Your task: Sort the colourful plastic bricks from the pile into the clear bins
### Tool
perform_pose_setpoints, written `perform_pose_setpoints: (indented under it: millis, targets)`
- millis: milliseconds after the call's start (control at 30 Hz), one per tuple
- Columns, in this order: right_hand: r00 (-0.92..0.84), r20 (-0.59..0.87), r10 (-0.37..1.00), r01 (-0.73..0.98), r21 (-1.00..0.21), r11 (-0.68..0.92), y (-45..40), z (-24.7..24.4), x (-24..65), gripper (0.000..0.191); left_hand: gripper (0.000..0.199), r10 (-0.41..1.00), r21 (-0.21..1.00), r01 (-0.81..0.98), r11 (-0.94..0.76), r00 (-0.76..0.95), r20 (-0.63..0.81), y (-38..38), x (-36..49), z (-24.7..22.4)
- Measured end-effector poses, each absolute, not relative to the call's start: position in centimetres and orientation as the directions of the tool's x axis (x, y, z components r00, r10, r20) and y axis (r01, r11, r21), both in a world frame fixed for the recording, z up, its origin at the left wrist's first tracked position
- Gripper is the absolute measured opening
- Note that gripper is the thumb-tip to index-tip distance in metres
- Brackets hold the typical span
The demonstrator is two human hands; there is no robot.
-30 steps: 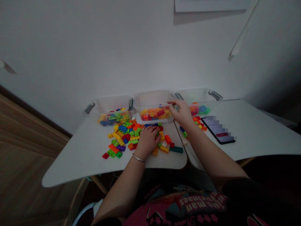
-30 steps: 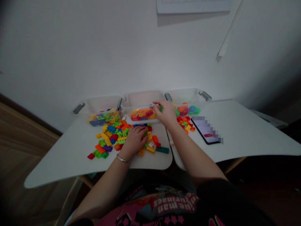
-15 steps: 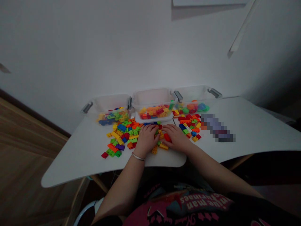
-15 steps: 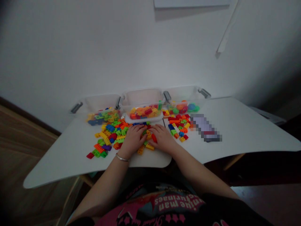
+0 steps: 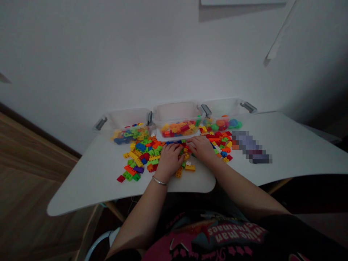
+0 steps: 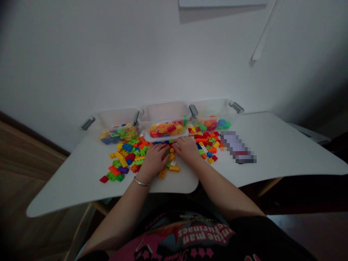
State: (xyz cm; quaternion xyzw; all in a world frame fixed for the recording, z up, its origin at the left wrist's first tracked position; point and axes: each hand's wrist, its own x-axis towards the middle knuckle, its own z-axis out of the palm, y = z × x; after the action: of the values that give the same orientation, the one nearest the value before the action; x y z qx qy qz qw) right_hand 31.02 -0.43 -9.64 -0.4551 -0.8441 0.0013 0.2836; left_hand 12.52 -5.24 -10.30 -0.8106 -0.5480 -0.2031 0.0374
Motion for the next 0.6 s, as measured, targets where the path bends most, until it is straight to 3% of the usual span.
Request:
perform_pose_setpoints:
  millis: [100, 333, 600]
  targets:
    - [-0.37, 0.508, 0.778, 0.789, -0.271, 0.552, -0.8, -9.5, 32.3, 0.02, 0.035, 0.874, 0.161, 0.904, -0.396, 0.318, 0.366, -5.3, 12.6, -10.1]
    - [-0.405, 0.35, 0.845, 0.863, -0.159, 0.479, -1.9, -10.3, 32.7, 0.02, 0.036, 0.879, 0.175, 0.903, -0.393, 0.313, 0.359, -5.2, 12.5, -10.3]
    - [-0.368, 0.369, 0.854, 0.881, -0.155, 0.447, -1.2, -11.4, 32.6, 0.022, 0.036, 0.884, 0.183, 0.903, -0.388, 0.308, 0.353, -5.1, 12.5, -10.4]
